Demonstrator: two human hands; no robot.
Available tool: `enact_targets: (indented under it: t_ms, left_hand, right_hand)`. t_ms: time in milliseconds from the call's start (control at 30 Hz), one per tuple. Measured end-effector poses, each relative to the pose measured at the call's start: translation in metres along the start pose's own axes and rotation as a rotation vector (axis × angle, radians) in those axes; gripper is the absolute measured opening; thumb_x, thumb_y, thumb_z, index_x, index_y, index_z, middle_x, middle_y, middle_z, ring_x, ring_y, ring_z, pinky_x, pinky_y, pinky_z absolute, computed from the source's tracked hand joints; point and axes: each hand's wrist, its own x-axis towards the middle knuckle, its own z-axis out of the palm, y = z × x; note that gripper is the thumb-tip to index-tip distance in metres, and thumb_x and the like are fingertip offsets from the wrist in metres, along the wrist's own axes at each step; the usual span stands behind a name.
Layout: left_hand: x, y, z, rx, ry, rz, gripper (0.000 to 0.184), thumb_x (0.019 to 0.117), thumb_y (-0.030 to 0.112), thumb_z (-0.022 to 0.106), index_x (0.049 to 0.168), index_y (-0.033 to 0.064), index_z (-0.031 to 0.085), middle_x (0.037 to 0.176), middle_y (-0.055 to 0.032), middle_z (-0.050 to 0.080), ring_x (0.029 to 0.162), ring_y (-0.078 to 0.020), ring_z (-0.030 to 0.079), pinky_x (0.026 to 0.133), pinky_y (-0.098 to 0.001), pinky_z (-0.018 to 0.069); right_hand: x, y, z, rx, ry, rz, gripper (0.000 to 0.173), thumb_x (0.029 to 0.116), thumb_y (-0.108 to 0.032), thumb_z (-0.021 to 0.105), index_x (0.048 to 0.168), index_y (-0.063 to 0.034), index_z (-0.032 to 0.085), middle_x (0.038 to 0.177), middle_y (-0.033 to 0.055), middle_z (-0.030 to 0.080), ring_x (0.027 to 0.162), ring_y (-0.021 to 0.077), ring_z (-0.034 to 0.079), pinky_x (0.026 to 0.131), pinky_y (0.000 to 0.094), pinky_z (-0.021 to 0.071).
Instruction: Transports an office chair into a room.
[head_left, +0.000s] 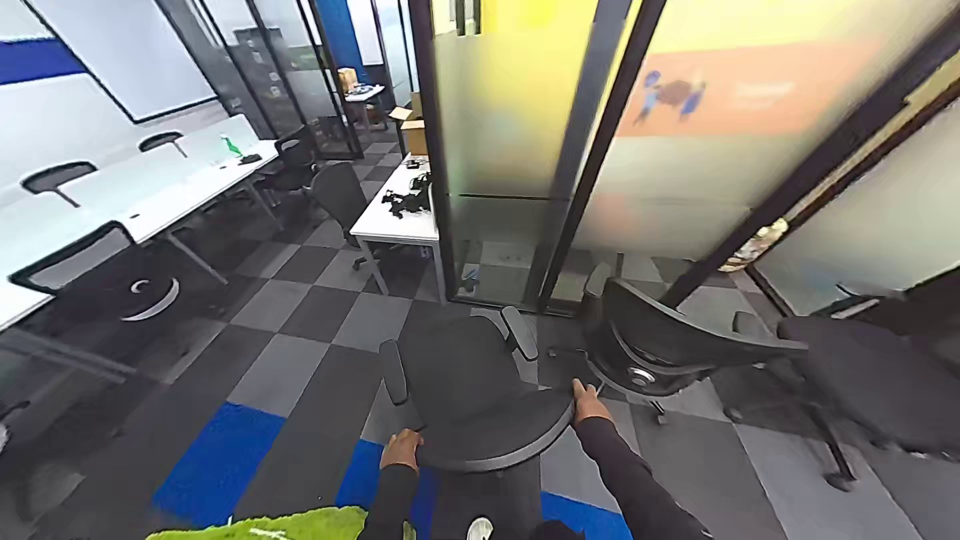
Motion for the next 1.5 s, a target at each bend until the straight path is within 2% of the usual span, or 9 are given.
enact_targets:
  t_ms: [267,333,400,500,567,700,1000,1233,1500]
  left_hand:
    - [0.026,-0.018,-0.017,-0.133,0.041,-0.148,0.063,0.0722,0.005,0.08,0.133,0.0186,0.068,0.143,-0.0081,0.061,0.138,-0.0283,0.052,0.121,-0.0467,0.0362]
    - [0.029,-0.017,-0.016,-0.15,0.049,-0.214,0.064,0.0732,0.007,0.08,0.134,0.0186,0.067,0.145,-0.0091,0.059,0.139,-0.0306,0.05,0.118,-0.0489,0.0393]
    - [0.026,-0.014,-0.012,-0.215,0.093,-0.304,0.07,0.0716,0.007,0.084,0.138,0.0178,0.065,0.153,-0.0149,0.051,0.144,-0.0411,0.042,0.109,-0.0602,0.0466]
    - [0.023,0.012,-0.013,-0.256,0.132,-0.422,0.081,0.0665,0.007,0.087,0.142,0.0216,0.062,0.163,-0.0139,0.039,0.154,-0.0473,0.022,0.109,-0.0652,0.0444]
    - [0.029,0.03,-0.015,-0.262,0.143,-0.491,0.082,0.0635,0.009,0.088,0.14,0.0232,0.063,0.166,-0.0107,0.035,0.156,-0.0492,0.013,0.11,-0.066,0.0434]
    - [0.049,0.038,-0.015,-0.281,0.207,-0.596,0.073,0.0605,0.012,0.089,0.13,0.0236,0.071,0.164,-0.0062,0.039,0.156,-0.0474,0.015,0.107,-0.0618,0.0472]
    - [0.075,0.034,-0.029,-0.336,0.294,-0.659,0.066,0.0625,0.01,0.088,0.126,0.0217,0.074,0.158,-0.0069,0.047,0.153,-0.0475,0.021,0.111,-0.0611,0.0438]
    - [0.12,-0.024,-0.086,-0.328,0.204,-0.683,0.067,0.0644,0.018,0.088,0.129,0.0243,0.072,0.154,-0.006,0.05,0.152,-0.0429,0.027,0.101,-0.0632,0.0509]
    - [0.173,-0.114,-0.144,-0.354,0.209,-0.743,0.069,0.0659,0.018,0.087,0.132,0.0255,0.07,0.156,-0.0032,0.049,0.152,-0.0402,0.027,0.102,-0.0608,0.0516]
  right_hand:
    - [0.057,-0.07,-0.019,-0.051,-0.027,-0.145,0.095,0.077,-0.011,0.084,0.159,-0.0176,0.037,0.157,0.0281,0.039,0.112,0.0493,0.066,0.084,0.0614,0.059]
    - [0.065,-0.084,-0.022,-0.074,-0.046,-0.192,0.098,0.0741,-0.009,0.086,0.158,-0.0136,0.037,0.158,0.0298,0.037,0.115,0.0513,0.064,0.086,0.0622,0.0583]
    - [0.061,-0.101,-0.027,-0.097,-0.07,-0.26,0.099,0.0704,-0.008,0.089,0.156,-0.0108,0.039,0.164,0.0301,0.025,0.121,0.0553,0.058,0.087,0.0642,0.0574]
    - [0.058,-0.122,-0.027,-0.115,-0.109,-0.32,0.103,0.0665,-0.011,0.093,0.156,-0.014,0.043,0.171,0.027,0.001,0.12,0.0553,0.06,0.085,0.0607,0.0591]
    - [0.07,-0.131,-0.024,-0.129,-0.108,-0.352,0.103,0.0643,-0.01,0.093,0.155,-0.014,0.044,0.17,0.0284,-0.002,0.115,0.0542,0.063,0.083,0.0589,0.0602]
    - [0.099,-0.148,-0.032,-0.135,-0.127,-0.475,0.098,0.0608,-0.009,0.094,0.149,-0.0122,0.052,0.169,0.0301,-0.003,0.113,0.0531,0.064,0.082,0.0568,0.061]
    - [0.154,-0.202,-0.054,-0.237,-0.227,-0.661,0.081,0.06,-0.01,0.093,0.136,-0.0167,0.065,0.165,0.0272,0.023,0.115,0.0508,0.063,0.084,0.0605,0.0595]
    - [0.185,-0.296,-0.053,-0.289,-0.156,-0.747,0.073,0.0692,-0.011,0.088,0.137,-0.0139,0.063,0.158,0.0268,0.036,0.102,0.0468,0.069,0.079,0.0588,0.0612]
    - [0.204,-0.44,-0.039,-0.287,-0.13,-0.783,0.085,0.0645,-0.011,0.091,0.142,-0.0127,0.057,0.161,0.0263,0.031,0.104,0.0485,0.068,0.079,0.061,0.0608]
